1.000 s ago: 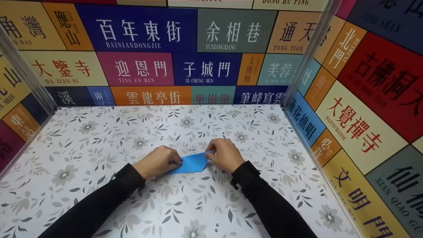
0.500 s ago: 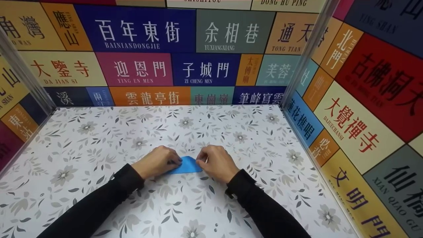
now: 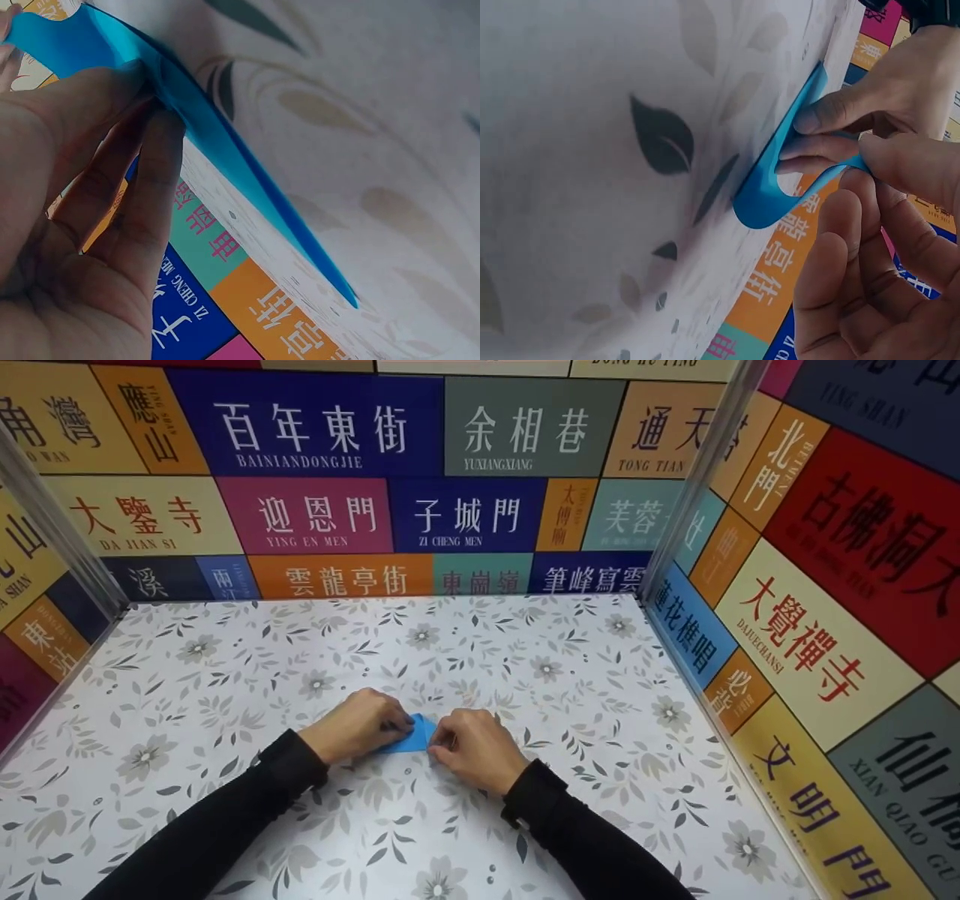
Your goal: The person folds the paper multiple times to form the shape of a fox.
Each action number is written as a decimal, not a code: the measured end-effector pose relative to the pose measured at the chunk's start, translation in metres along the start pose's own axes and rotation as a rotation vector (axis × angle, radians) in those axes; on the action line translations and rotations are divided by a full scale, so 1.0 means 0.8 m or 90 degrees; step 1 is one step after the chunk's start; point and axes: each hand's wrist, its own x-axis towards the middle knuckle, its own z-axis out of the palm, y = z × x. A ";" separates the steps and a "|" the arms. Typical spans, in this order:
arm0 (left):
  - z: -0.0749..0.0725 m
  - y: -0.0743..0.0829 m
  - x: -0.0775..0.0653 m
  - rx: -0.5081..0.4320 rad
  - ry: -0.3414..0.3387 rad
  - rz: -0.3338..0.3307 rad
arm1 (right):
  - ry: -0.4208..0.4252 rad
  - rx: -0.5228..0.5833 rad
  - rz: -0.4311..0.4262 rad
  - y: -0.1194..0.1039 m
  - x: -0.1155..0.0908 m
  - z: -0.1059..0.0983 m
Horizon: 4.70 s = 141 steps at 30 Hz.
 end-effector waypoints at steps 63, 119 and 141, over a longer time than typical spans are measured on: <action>0.003 -0.003 -0.004 0.008 0.028 0.014 | -0.080 -0.044 -0.030 0.006 0.016 0.019; 0.002 -0.003 -0.005 0.009 0.018 0.002 | -0.108 -0.070 -0.026 0.028 0.028 0.006; 0.005 -0.002 -0.006 0.013 0.021 -0.001 | -0.079 -0.054 -0.046 0.035 0.029 0.014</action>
